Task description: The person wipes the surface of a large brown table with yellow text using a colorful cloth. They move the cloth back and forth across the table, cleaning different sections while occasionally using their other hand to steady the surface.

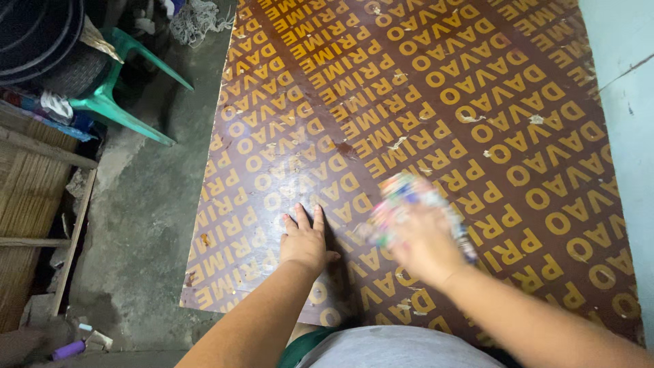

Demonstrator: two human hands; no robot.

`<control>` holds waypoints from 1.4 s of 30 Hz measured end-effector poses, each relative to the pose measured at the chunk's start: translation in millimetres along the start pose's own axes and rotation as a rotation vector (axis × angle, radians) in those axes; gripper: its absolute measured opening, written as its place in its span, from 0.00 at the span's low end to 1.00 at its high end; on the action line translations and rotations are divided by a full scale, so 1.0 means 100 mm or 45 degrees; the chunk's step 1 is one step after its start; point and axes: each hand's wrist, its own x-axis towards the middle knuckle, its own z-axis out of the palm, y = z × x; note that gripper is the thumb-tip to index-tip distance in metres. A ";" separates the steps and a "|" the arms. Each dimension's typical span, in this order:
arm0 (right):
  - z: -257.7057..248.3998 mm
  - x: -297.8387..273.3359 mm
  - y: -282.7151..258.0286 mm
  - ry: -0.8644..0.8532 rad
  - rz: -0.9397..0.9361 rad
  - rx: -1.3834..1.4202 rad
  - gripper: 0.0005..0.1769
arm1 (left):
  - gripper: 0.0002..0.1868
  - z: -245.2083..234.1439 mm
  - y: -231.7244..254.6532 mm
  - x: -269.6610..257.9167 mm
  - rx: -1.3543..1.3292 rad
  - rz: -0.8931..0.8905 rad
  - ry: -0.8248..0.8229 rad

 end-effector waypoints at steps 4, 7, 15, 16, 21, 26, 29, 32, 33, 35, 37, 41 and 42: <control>-0.22 0.01 -0.06 0.290 -0.569 0.166 0.28 | 0.64 -0.02 -0.01 -0.02 0.017 0.018 0.010; -0.21 -0.08 0.54 0.191 -0.279 0.191 0.24 | 0.64 -0.02 -0.01 -0.01 0.031 0.026 -0.001; 0.31 -0.87 2.56 0.239 0.831 -0.489 0.39 | 0.65 -0.03 -0.01 -0.04 0.050 0.033 0.006; 0.34 -0.82 2.57 0.240 0.854 -0.529 0.40 | 0.65 -0.03 -0.01 -0.04 0.050 0.033 0.002; 0.19 -0.31 1.41 0.094 0.825 0.027 0.37 | 0.65 -0.06 0.00 -0.04 0.040 0.028 -0.021; 0.05 -0.12 0.18 0.041 0.026 0.093 0.27 | 0.65 -0.05 0.00 -0.04 0.045 0.028 -0.010; -0.06 -0.13 0.04 -0.033 -0.337 0.106 0.36 | 0.64 -0.09 0.02 -0.07 0.014 0.007 -0.035; -0.13 -0.07 0.29 -0.113 -0.201 0.000 0.36 | 0.60 -0.12 0.03 -0.07 -0.107 -0.032 -0.068; -0.15 -0.05 0.41 -0.247 0.039 -0.081 0.37 | 0.56 -0.11 0.08 -0.05 -0.208 -0.002 0.015; -0.13 -0.03 0.57 -0.306 0.264 -0.013 0.41 | 0.48 -0.05 0.25 0.00 -0.408 0.063 0.179; -0.10 -0.04 0.70 -0.160 0.238 0.284 0.48 | 0.45 0.01 0.52 0.09 -0.396 0.418 0.555; 0.10 -0.08 0.71 -0.190 0.301 1.076 0.48 | 0.38 0.10 1.17 0.14 -0.553 0.780 0.652; 0.18 -0.08 0.67 -0.090 0.295 1.394 0.48 | 0.36 0.13 1.27 0.10 -0.634 0.819 0.648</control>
